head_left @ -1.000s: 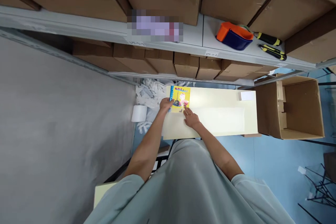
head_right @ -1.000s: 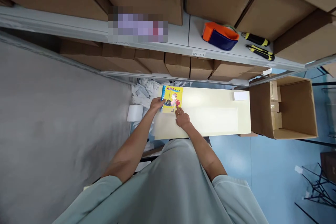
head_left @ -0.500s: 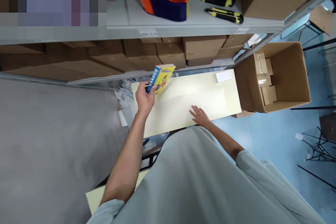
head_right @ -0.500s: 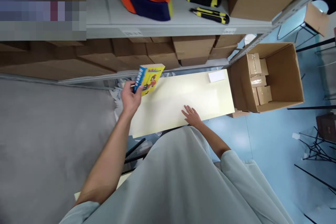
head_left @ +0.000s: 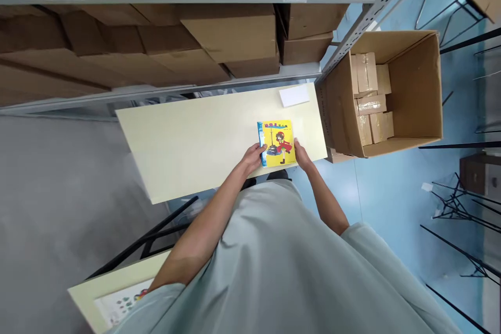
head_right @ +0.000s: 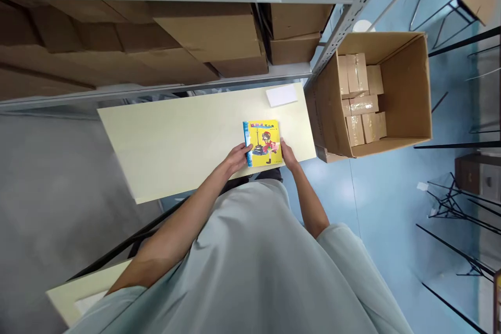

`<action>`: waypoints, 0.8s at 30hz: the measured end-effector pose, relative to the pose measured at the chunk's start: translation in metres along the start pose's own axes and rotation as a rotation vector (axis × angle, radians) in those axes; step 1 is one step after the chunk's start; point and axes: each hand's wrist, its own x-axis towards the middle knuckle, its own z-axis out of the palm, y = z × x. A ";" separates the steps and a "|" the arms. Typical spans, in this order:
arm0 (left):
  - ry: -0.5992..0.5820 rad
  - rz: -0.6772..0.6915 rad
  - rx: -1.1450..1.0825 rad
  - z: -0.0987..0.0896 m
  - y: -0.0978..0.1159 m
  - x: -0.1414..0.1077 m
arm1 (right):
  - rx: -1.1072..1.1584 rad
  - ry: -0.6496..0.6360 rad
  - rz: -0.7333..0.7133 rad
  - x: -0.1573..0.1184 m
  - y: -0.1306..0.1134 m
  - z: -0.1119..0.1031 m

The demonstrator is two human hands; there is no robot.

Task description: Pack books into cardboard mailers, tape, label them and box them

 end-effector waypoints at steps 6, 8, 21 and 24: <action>0.202 -0.002 0.318 0.024 -0.018 0.029 | -0.139 0.213 -0.082 0.009 0.010 -0.036; 0.232 0.008 0.399 0.024 -0.019 0.033 | -0.205 0.263 -0.095 0.012 0.012 -0.039; 0.340 0.022 0.799 0.031 -0.016 0.045 | -0.610 0.357 -0.105 0.010 -0.017 -0.053; 0.331 0.040 0.963 0.033 -0.016 0.043 | -0.779 0.474 -0.053 0.013 -0.026 -0.051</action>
